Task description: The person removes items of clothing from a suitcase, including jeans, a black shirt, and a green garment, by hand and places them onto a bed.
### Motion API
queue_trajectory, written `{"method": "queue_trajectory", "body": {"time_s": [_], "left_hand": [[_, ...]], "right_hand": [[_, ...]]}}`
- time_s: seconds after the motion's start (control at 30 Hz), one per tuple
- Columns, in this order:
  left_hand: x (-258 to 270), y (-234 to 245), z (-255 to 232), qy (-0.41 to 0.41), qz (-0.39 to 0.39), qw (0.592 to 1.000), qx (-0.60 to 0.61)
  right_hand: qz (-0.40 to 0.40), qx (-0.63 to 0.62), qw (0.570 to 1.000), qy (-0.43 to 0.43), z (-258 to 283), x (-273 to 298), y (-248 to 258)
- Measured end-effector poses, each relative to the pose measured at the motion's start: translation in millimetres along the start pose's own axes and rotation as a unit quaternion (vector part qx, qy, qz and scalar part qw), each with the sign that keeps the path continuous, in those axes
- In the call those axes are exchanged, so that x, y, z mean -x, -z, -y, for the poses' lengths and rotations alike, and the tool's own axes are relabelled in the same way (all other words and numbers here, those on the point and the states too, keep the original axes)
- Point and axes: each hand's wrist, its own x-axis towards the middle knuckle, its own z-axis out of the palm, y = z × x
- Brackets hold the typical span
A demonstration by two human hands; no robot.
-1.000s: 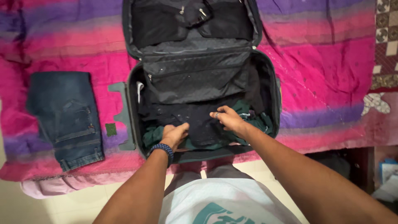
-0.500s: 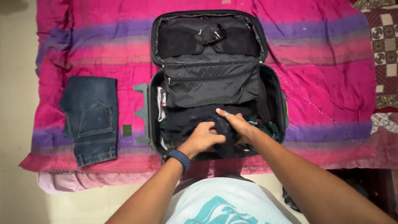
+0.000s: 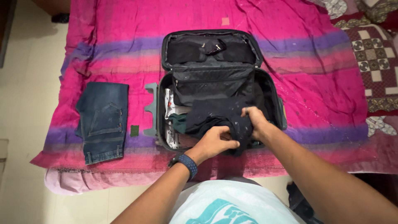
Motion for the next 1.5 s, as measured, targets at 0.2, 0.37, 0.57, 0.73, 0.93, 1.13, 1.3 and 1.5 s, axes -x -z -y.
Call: {"method": "queue_trajectory", "body": {"time_s": [0.2,0.37,0.57,0.73,0.93,1.13,1.3,1.5], "left_hand": [[13.2,7.9,15.9,0.009,-0.091,0.99,0.107],[27.1,13.6,3.2,0.07,-0.132,0.979,0.142],[31.6,18.2,16.0,0.096,-0.149,0.944,0.28],[70.7,21.3,9.0,0.031,-0.104,0.879,0.464],[108.7,11.5,-40.3,-0.06,-0.049,0.826,0.558],[103.7,22.4,-52.6,-0.011,-0.147,0.844,0.516],[117.5,38.2,-40.0,-0.03,-0.199,0.836,0.51],[162.2,52.5,-25.1,-0.094,-0.319,0.847,0.415]], "right_hand": [[0.061,-0.065,0.995,0.051,23.9,37.7,-19.8],[0.122,-0.112,0.983,0.076,23.7,57.0,-34.3],[0.159,-0.11,0.978,0.079,12.5,79.9,-35.7],[0.179,-0.118,0.974,0.076,6.1,115.5,-40.2],[0.201,-0.07,0.972,0.101,9.0,111.5,-22.9],[0.28,-0.021,0.958,0.057,8.2,91.0,-22.7],[0.308,0.044,0.948,0.067,6.4,109.3,-56.5],[0.222,0.084,0.971,0.002,-10.0,137.3,-116.4]]}}
